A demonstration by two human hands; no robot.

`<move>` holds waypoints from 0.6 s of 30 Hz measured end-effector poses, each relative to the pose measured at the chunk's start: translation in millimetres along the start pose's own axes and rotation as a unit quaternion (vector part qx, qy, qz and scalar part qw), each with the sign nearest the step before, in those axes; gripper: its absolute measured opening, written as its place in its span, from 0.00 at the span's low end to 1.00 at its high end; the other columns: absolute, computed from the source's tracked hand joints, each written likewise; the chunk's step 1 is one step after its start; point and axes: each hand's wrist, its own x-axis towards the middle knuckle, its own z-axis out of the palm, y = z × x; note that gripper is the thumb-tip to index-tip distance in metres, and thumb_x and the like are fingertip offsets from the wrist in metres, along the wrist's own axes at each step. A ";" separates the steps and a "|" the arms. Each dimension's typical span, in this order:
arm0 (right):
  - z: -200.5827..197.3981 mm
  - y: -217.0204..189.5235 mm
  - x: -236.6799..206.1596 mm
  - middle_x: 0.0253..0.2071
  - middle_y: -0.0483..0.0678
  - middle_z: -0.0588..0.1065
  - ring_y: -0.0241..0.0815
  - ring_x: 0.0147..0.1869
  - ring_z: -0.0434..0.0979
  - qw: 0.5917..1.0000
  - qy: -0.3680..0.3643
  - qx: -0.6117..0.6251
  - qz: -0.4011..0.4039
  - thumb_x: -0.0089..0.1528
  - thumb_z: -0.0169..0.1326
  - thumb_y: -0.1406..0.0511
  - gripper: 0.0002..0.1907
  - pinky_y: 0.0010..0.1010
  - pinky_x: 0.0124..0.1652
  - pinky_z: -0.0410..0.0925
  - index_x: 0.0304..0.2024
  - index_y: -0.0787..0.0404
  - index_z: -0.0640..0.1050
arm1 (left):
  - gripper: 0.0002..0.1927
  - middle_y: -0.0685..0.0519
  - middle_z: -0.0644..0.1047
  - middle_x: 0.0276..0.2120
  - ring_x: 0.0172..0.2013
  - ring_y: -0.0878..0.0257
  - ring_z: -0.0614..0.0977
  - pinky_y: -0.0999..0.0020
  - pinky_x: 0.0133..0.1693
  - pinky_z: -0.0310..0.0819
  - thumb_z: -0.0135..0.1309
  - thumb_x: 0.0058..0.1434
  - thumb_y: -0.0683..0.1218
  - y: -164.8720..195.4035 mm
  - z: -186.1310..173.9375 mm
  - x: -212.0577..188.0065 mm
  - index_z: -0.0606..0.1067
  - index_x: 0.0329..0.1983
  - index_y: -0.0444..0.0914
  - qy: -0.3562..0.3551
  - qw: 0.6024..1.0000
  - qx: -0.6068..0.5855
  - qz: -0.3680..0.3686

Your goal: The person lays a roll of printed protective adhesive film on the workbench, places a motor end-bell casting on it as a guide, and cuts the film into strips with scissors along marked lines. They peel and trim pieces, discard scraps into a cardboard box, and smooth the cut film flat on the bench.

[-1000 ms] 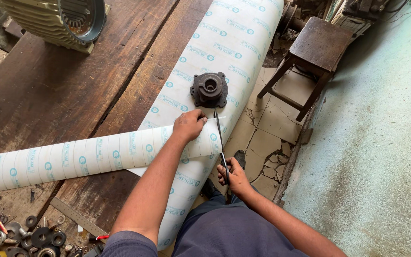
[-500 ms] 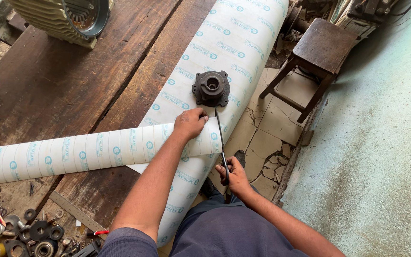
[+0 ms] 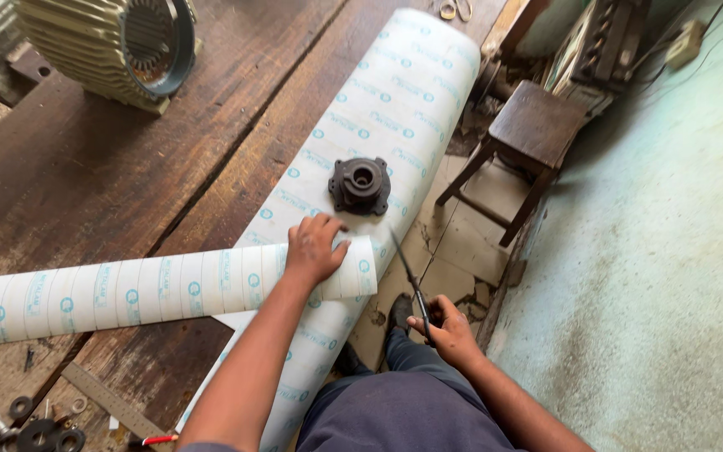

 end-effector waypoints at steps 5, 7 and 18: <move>-14.5 -32.4 25.9 0.33 0.54 0.79 0.43 0.32 0.79 0.987 -0.064 -0.140 0.043 0.54 0.66 0.46 0.31 0.35 0.32 0.72 0.45 0.64 0.74 | 0.16 0.51 0.74 0.54 0.59 0.50 0.71 0.47 0.61 0.57 0.62 0.56 0.54 5.3 -22.6 -38.9 0.80 0.45 0.45 0.036 0.999 0.019 0.001; -16.6 -35.2 33.7 0.36 0.53 0.80 0.44 0.34 0.80 0.988 -0.057 -0.103 0.098 0.53 0.64 0.46 0.32 0.37 0.33 0.75 0.46 0.63 0.75 | 0.18 0.50 0.73 0.57 0.62 0.49 0.68 0.45 0.63 0.53 0.62 0.56 0.55 7.6 -31.8 -56.4 0.80 0.47 0.44 0.029 0.999 0.033 -0.025; -76.4 -25.6 42.4 0.35 0.55 0.83 0.45 0.39 0.85 0.983 0.118 -0.140 -0.031 0.49 0.70 0.50 0.33 0.36 0.41 0.75 0.45 0.65 0.75 | 0.44 0.43 0.47 0.73 0.72 0.34 0.45 0.24 0.63 0.44 0.61 0.55 0.66 25.2 -58.9 -104.2 0.58 0.72 0.52 -0.095 0.926 0.125 -0.344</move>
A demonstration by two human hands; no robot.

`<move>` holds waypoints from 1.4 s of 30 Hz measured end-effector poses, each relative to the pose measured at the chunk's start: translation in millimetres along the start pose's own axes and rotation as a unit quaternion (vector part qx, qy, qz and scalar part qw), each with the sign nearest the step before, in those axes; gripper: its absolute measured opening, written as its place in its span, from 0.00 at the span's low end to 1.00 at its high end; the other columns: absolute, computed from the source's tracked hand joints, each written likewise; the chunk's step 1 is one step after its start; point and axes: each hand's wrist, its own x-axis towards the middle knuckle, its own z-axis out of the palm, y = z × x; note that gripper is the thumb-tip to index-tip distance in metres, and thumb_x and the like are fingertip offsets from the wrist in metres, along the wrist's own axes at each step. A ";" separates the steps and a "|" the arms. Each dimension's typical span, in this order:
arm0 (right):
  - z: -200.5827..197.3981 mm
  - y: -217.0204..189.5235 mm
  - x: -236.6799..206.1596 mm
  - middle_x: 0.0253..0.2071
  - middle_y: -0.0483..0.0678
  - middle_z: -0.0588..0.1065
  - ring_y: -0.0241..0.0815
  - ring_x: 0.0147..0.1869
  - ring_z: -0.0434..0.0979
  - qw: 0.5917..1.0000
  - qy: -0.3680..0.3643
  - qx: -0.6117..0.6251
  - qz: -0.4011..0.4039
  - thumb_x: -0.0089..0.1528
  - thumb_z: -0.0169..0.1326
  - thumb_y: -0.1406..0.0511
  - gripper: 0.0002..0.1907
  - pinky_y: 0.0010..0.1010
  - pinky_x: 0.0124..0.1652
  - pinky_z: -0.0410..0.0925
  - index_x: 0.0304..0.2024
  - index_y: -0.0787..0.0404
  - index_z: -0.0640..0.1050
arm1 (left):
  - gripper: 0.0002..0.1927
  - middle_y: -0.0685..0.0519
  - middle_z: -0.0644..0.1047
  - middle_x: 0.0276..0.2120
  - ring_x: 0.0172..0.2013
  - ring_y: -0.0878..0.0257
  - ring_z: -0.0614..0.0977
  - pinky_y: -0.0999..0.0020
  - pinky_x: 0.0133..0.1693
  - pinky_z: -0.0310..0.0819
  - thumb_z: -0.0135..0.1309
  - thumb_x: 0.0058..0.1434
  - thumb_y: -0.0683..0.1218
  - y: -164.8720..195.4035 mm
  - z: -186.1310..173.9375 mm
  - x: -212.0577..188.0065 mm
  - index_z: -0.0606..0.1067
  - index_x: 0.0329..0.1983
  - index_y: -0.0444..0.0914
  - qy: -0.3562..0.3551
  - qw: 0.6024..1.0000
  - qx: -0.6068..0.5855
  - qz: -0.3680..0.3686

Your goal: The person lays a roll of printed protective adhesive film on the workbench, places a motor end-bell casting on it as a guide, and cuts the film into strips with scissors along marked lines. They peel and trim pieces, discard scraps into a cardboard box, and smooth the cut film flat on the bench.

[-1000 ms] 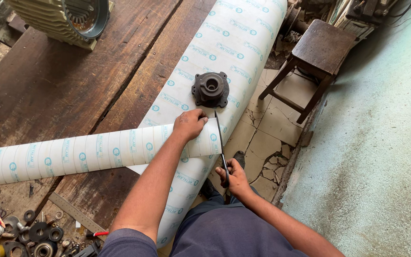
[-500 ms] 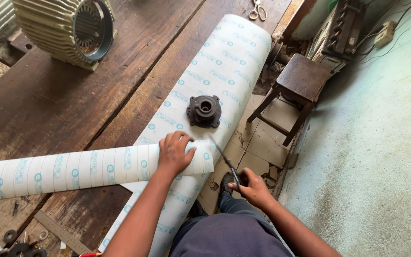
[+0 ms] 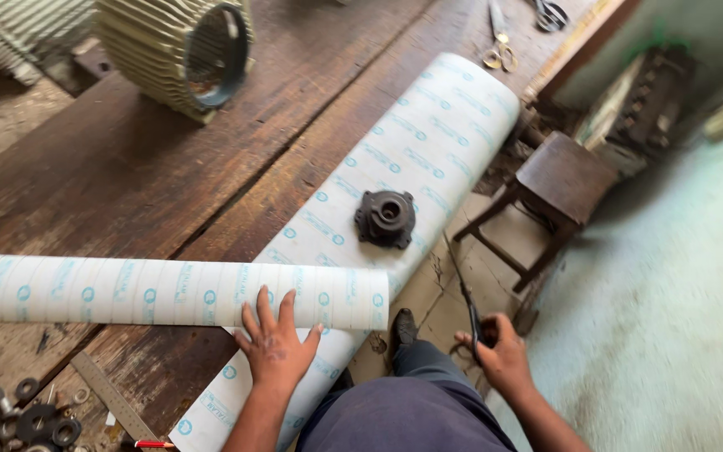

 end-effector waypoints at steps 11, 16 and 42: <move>-28.8 -95.5 332.4 0.35 0.61 0.79 0.54 0.37 0.80 0.952 -0.088 -0.169 -0.242 0.51 0.71 0.53 0.36 0.45 0.38 0.73 0.53 0.63 0.72 | 0.46 0.45 0.50 0.75 0.69 0.26 0.54 0.32 0.63 0.56 0.63 0.51 0.67 45.1 20.4 19.0 0.61 0.71 0.54 0.103 0.966 -0.096 -0.214; -22.7 -151.8 410.4 0.42 0.57 0.80 0.58 0.48 0.81 0.839 -0.187 -0.400 -0.317 0.56 0.66 0.58 0.26 0.48 0.46 0.73 0.54 0.56 0.75 | 0.46 0.46 0.47 0.76 0.70 0.29 0.53 0.30 0.63 0.55 0.60 0.53 0.70 91.2 14.3 46.8 0.59 0.72 0.54 0.101 0.928 -0.093 -0.348; 134.7 -232.0 215.1 0.57 0.59 0.75 0.55 0.52 0.82 0.562 -0.643 -0.213 -0.475 0.59 0.61 0.52 0.42 0.42 0.51 0.74 0.70 0.55 0.60 | 0.46 0.41 0.75 0.59 0.57 0.51 0.78 0.60 0.53 0.77 0.60 0.50 0.38 181.7 89.6 14.7 0.56 0.73 0.39 0.349 0.474 -0.754 -0.292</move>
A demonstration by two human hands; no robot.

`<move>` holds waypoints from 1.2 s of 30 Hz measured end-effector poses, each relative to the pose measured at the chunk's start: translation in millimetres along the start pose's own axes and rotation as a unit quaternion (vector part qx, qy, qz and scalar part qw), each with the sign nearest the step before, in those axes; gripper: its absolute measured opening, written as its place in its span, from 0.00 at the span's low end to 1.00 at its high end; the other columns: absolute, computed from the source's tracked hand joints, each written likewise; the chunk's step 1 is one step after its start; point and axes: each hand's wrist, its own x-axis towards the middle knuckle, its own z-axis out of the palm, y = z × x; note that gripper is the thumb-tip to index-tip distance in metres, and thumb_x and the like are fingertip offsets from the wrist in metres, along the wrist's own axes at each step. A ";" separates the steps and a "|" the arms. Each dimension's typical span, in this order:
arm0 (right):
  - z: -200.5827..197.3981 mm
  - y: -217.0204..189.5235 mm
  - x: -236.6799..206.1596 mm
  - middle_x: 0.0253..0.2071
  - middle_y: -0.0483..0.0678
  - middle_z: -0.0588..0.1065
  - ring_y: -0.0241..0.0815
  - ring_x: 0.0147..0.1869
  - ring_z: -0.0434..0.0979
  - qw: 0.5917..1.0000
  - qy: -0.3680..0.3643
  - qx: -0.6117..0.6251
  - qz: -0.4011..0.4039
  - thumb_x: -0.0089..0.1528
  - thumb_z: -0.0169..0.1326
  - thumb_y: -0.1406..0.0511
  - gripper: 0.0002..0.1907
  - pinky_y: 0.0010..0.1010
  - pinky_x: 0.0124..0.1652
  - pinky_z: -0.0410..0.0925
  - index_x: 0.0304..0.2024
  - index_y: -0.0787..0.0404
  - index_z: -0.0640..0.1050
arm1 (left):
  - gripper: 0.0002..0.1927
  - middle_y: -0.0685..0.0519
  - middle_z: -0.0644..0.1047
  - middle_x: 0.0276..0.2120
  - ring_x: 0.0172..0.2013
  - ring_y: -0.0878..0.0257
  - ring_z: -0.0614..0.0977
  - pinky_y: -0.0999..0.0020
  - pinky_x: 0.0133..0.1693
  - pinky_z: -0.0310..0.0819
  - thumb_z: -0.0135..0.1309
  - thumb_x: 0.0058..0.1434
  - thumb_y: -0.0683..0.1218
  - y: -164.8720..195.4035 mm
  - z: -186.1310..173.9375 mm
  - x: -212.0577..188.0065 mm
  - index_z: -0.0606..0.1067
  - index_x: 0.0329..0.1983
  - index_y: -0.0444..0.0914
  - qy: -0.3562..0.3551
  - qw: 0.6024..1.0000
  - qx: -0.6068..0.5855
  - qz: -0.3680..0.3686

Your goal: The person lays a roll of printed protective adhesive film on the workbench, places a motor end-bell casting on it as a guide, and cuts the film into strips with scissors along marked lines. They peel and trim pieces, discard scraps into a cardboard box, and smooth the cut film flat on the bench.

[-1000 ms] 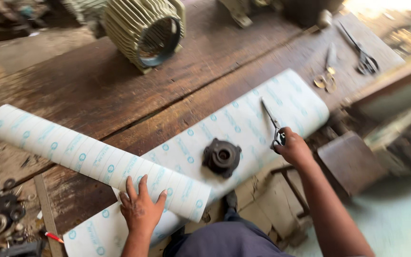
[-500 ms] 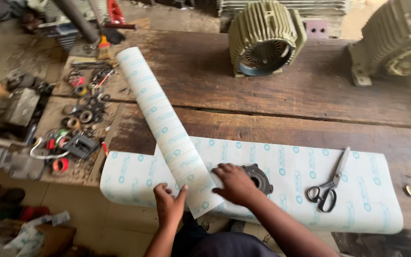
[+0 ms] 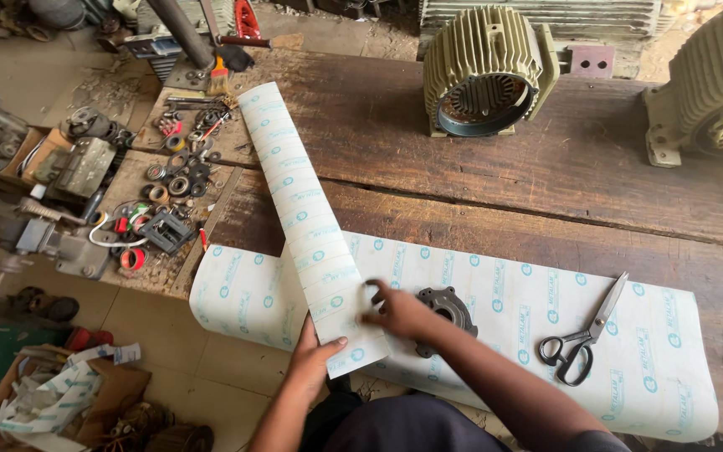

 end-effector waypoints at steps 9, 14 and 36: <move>-72.2 -22.2 43.4 0.47 0.56 0.78 0.46 0.40 0.80 0.830 0.062 0.554 -0.023 0.63 0.57 0.55 0.37 0.42 0.41 0.76 0.70 0.61 0.61 | 0.47 0.43 0.69 0.69 0.67 0.56 0.70 0.63 0.64 0.63 0.59 0.52 0.40 94.9 -59.5 -36.0 0.55 0.76 0.32 -0.328 0.944 0.040 -0.007; -100.5 5.4 31.9 0.43 0.53 0.80 0.36 0.32 0.72 0.774 0.192 0.601 -0.046 0.67 0.60 0.57 0.25 0.30 0.34 0.67 0.59 0.63 0.68 | 0.39 0.45 0.78 0.60 0.59 0.58 0.78 0.64 0.61 0.69 0.64 0.52 0.38 102.5 -114.9 -15.1 0.66 0.68 0.31 -0.328 0.897 0.255 -0.153; -110.3 36.4 -11.5 0.76 0.40 0.58 0.53 0.82 0.45 0.919 -0.022 -0.393 -0.010 0.56 0.55 0.63 0.33 0.68 0.71 0.40 0.65 0.34 0.73 | 0.30 0.57 0.86 0.49 0.50 0.64 0.84 0.65 0.54 0.76 0.64 0.53 0.37 188.0 -172.0 19.0 0.81 0.60 0.51 -0.227 0.579 0.743 -0.247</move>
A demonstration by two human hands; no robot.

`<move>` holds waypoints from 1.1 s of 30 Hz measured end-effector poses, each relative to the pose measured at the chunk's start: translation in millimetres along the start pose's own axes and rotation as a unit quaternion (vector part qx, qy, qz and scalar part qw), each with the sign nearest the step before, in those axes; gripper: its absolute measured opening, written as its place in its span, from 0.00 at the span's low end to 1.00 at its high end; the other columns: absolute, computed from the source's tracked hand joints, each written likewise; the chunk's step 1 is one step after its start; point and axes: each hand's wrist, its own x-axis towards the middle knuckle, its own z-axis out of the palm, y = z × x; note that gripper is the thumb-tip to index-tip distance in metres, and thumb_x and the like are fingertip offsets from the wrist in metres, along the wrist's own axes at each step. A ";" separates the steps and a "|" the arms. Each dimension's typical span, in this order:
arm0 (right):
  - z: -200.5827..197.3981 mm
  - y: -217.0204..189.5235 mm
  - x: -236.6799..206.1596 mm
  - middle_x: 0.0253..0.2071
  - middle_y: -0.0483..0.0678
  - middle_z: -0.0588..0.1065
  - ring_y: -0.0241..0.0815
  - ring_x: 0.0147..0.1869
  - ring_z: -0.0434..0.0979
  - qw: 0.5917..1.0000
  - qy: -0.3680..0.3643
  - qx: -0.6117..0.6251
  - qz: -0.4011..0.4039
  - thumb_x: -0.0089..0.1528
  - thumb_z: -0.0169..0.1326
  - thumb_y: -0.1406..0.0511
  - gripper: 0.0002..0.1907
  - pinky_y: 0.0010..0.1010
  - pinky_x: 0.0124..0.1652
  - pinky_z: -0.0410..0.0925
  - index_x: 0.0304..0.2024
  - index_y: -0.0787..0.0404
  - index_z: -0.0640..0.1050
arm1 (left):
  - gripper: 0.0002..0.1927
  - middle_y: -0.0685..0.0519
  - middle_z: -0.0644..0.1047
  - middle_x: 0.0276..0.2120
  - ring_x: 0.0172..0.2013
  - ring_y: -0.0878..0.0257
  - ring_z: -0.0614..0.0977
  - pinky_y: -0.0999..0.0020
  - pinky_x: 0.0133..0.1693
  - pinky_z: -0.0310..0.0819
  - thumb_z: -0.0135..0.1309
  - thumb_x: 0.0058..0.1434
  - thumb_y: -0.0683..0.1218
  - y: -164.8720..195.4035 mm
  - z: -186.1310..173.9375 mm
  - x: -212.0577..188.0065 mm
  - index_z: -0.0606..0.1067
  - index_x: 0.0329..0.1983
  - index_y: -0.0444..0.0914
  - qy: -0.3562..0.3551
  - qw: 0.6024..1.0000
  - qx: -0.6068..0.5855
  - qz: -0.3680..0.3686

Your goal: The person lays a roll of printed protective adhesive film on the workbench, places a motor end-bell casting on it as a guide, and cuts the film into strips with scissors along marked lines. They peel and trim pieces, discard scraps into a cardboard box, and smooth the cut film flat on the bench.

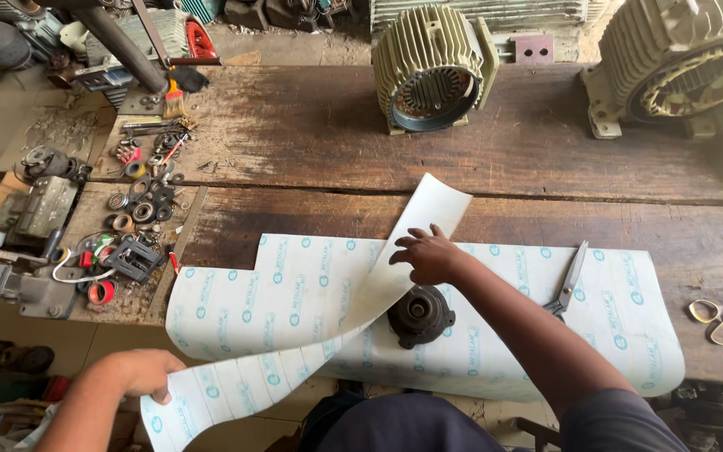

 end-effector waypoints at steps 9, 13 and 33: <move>-2.3 28.2 -55.1 0.64 0.34 0.73 0.41 0.75 0.61 0.989 -0.030 0.093 0.112 0.53 0.64 0.44 0.30 0.64 0.73 0.36 0.57 0.37 0.79 | 0.24 0.54 0.89 0.47 0.46 0.63 0.86 0.68 0.53 0.75 0.67 0.54 0.47 -26.8 -86.5 42.4 0.82 0.56 0.44 0.019 0.993 -0.048 0.102; -26.1 37.5 -85.5 0.57 0.37 0.80 0.42 0.68 0.74 0.973 -0.005 0.024 0.231 0.60 0.59 0.47 0.22 0.51 0.74 0.50 0.56 0.37 0.80 | 0.27 0.52 0.86 0.47 0.47 0.61 0.84 0.64 0.50 0.76 0.69 0.54 0.53 -1.0 -153.5 57.7 0.80 0.56 0.41 0.017 0.972 -0.026 0.232; 9.2 -172.7 82.6 0.71 0.56 0.62 0.57 0.75 0.60 0.969 0.138 0.081 0.187 0.61 0.58 0.45 0.37 0.52 0.69 0.56 0.66 0.56 0.68 | 0.21 0.49 0.73 0.58 0.57 0.45 0.74 0.46 0.57 0.67 0.64 0.54 0.49 55.6 -99.2 150.7 0.76 0.52 0.43 0.621 0.734 -0.101 0.254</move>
